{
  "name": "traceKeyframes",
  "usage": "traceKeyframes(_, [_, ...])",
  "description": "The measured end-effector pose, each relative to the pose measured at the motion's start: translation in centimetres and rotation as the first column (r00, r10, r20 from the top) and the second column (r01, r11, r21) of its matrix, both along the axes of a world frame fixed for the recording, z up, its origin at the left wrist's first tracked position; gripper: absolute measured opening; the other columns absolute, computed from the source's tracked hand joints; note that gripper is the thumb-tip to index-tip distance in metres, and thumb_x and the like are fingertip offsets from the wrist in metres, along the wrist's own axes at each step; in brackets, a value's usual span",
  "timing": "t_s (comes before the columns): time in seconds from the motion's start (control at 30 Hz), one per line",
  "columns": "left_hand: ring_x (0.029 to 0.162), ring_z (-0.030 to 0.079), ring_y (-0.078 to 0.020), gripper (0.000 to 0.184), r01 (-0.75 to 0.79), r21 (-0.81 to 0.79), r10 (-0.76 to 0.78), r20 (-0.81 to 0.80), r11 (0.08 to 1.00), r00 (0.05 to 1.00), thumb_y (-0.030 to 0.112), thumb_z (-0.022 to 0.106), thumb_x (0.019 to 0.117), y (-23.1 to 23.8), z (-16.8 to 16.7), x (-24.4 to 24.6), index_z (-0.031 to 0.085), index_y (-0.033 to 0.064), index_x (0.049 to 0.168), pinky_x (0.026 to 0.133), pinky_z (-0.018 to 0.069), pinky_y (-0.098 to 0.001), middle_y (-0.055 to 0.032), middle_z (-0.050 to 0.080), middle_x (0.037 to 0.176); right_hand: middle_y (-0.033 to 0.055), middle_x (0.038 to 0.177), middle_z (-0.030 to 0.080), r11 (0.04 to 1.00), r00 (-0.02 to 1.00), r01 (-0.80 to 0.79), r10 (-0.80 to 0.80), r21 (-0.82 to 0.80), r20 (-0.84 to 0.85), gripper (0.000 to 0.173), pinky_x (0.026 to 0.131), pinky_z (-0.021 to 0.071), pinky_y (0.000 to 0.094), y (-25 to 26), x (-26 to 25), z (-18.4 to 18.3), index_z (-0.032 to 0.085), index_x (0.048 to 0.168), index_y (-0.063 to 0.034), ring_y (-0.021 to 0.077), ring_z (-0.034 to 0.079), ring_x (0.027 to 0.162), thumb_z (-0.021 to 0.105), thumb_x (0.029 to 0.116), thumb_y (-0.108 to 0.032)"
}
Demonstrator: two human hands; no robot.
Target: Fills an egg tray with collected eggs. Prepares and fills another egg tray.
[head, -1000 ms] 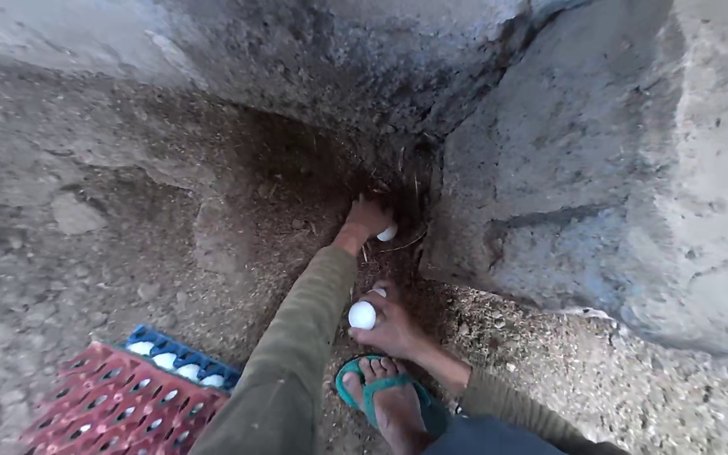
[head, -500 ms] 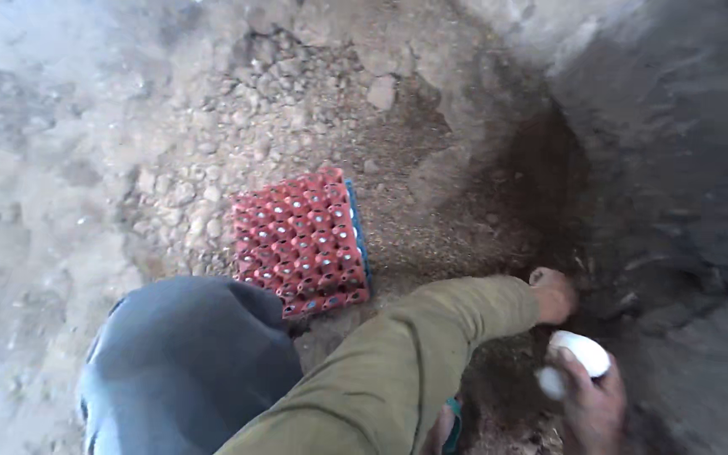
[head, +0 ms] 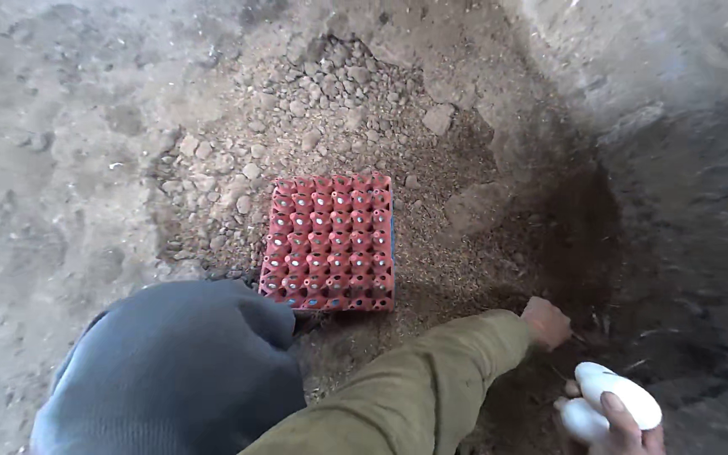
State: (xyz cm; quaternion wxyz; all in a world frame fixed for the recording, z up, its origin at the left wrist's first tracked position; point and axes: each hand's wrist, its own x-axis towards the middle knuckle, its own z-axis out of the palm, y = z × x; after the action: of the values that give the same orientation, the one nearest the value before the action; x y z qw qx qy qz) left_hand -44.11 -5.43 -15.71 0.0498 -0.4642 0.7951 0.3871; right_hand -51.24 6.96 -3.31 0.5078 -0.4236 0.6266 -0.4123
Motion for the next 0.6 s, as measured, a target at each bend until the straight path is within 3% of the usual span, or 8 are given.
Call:
traceKeyframes(0.13, [0.117, 0.062, -0.0393, 0.028, -0.106, 0.111, 0.114, -0.071, 0.988, 0.991, 0.02, 0.063, 0.0997, 0.2, 0.8, 1.9, 0.07, -0.0015, 0.116, 0.097, 0.0481, -0.0619, -0.0211, 0.068, 0.122, -0.0057, 0.086, 0.069, 0.999, 0.998, 0.018, -0.015, -0.05, 0.053, 0.064, 0.055, 0.0614, 0.0263, -0.5, 1.1, 0.2, 0.041, 0.129, -0.0061, 0.0085, 0.069, 0.063, 0.07, 0.0885, -0.047])
traceKeyframes(0.27, [0.12, 0.061, -0.0416, 0.032, -0.168, 0.165, 0.19, -0.128, 0.972, 0.973, 0.026, 0.057, 0.1039, 0.6, 0.0, 0.6, 0.068, 0.0083, 0.128, 0.098, 0.0477, -0.0632, -0.0206, 0.066, 0.128, -0.0046, 0.084, 0.07, 0.994, 0.995, 0.06, -0.052, -0.096, 0.082, 0.077, 0.053, 0.061, 0.0268, -0.9, 2.0, 1.4, 0.043, 0.129, -0.0082, 0.0099, 0.069, 0.061, 0.078, 0.0802, -0.057])
traceKeyframes(0.37, [0.121, 0.061, -0.0422, 0.03, -0.133, 0.123, 0.153, -0.167, 0.983, 0.974, 0.018, 0.053, 0.1053, 1.3, -0.3, -1.1, 0.067, 0.0011, 0.125, 0.099, 0.0476, -0.0619, -0.0228, 0.064, 0.13, -0.0021, 0.085, 0.071, 0.984, 0.987, 0.118, -0.102, -0.132, 0.121, 0.086, 0.051, 0.0603, 0.028, -0.5, 1.5, 2.2, 0.048, 0.126, -0.0108, 0.0119, 0.069, 0.06, 0.085, 0.0694, -0.064])
traceKeyframes(0.5, [0.119, 0.06, -0.0443, 0.026, -0.097, 0.079, 0.105, -0.112, 0.992, 0.988, 0.005, 0.052, 0.1032, 1.4, -0.1, -3.1, 0.063, -0.008, 0.123, 0.097, 0.0493, -0.0603, -0.0273, 0.062, 0.128, -0.0027, 0.083, 0.07, 0.982, 0.985, 0.148, -0.135, -0.121, 0.112, 0.085, 0.05, 0.0597, 0.0273, 0.3, 0.6, 2.5, 0.048, 0.124, -0.0111, 0.0111, 0.068, 0.059, 0.085, 0.0694, -0.065])
traceKeyframes(0.6, [0.118, 0.061, -0.0437, 0.023, -0.05, 0.067, 0.054, -0.067, 0.997, 0.996, 0.002, 0.051, 0.1026, 1.3, 0.1, -3.4, 0.065, -0.0082, 0.118, 0.094, 0.0505, -0.0602, -0.0268, 0.064, 0.125, -0.003, 0.084, 0.07, 0.982, 0.984, 0.15, -0.138, -0.112, 0.112, 0.083, 0.051, 0.0599, 0.0274, 0.5, 0.4, 2.5, 0.049, 0.123, -0.0114, 0.011, 0.068, 0.06, 0.083, 0.0711, -0.067])
